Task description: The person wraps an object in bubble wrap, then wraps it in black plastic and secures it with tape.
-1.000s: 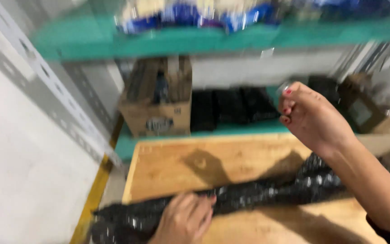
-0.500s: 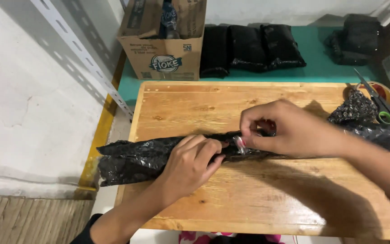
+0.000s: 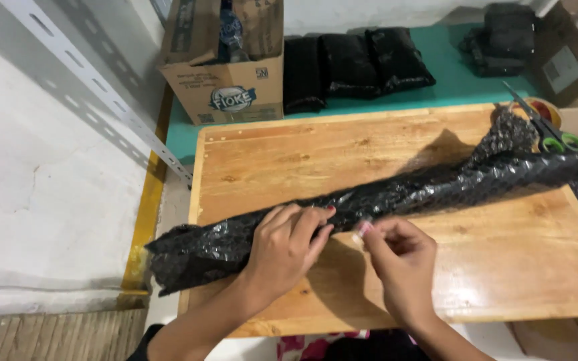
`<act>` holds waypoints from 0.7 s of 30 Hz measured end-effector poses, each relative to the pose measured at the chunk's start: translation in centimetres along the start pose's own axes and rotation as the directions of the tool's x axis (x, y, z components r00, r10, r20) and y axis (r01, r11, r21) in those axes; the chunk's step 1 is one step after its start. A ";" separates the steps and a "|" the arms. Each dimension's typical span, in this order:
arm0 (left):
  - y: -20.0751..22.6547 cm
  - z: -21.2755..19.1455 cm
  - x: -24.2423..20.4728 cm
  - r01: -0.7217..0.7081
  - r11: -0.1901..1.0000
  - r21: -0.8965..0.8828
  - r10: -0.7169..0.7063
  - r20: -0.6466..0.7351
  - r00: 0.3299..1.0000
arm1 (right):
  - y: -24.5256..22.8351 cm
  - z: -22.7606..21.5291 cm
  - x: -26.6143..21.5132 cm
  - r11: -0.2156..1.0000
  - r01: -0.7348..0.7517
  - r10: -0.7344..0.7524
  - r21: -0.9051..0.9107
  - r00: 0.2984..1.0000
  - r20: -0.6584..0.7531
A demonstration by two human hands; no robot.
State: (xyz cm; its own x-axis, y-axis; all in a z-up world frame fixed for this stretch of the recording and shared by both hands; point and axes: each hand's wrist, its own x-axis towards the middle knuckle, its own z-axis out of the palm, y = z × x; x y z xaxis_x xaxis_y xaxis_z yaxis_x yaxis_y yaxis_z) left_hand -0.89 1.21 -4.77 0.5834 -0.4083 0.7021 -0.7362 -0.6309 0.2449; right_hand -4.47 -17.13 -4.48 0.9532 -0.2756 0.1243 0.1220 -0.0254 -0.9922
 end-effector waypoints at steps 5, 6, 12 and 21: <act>-0.2 0.1 -0.4 -0.018 0.999 0.030 0.018 -0.022 1.000 | 0.1 2.8 0.0 0.995 -0.043 0.054 0.086 0.990 -0.128; -0.1 0.1 -0.5 -0.037 0.998 0.046 0.038 -0.015 0.999 | 0.4 3.2 0.0 0.994 -0.066 0.079 0.086 0.984 -0.161; 0.8 0.0 -0.1 -0.085 0.994 0.070 0.091 -0.095 0.991 | 2.6 4.1 0.4 0.990 -0.101 0.126 0.099 0.949 -0.290; 0.3 -0.2 -0.2 -0.115 0.990 0.077 0.120 -0.064 0.991 | 1.0 3.4 1.3 0.942 -0.330 0.335 0.060 0.923 -0.190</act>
State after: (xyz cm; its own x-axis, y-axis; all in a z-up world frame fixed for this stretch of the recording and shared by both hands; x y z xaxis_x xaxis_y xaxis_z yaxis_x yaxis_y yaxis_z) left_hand -1.34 1.27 -4.71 0.4676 -0.4383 0.7676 -0.7699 -0.6286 0.1101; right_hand -2.15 -14.28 -5.26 0.8681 -0.4451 -0.2199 -0.1831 0.1247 -0.9752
